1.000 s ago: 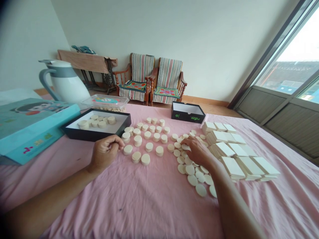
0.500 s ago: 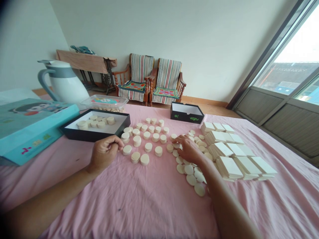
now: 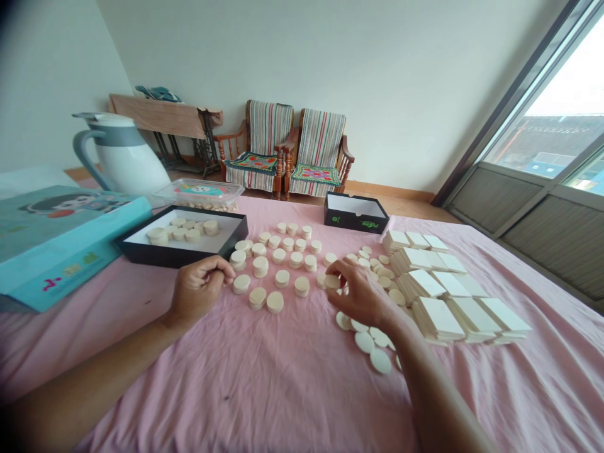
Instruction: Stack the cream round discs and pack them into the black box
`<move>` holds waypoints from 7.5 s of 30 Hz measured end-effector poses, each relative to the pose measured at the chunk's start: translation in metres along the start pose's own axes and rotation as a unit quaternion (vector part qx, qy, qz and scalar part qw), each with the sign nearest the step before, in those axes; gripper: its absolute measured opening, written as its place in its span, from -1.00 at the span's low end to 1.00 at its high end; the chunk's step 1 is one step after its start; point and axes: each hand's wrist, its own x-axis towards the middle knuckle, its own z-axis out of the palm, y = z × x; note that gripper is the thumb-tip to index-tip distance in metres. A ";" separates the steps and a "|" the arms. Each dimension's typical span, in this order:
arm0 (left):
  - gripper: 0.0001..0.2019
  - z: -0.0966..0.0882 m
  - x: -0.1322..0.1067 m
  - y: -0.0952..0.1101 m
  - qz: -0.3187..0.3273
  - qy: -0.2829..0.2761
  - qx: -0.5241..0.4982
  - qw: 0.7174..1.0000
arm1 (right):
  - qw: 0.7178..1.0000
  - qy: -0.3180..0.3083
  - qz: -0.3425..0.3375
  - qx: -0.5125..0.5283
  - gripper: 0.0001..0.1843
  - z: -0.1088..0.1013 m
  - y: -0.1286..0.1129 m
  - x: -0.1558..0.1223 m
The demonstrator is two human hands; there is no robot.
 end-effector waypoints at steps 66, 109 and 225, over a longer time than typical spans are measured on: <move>-0.75 0.002 0.000 0.001 0.000 -0.004 -0.002 1.000 | 0.998 0.039 0.027 0.042 -0.81 0.024 -0.008 -0.006; -0.75 0.001 0.000 0.002 -0.004 -0.008 -0.004 1.000 | 0.992 0.064 0.093 -0.055 -0.82 0.021 0.039 0.004; -0.75 0.003 0.001 -0.001 -0.003 -0.027 0.015 1.000 | 0.997 0.051 -0.012 0.065 -0.74 0.041 0.012 0.012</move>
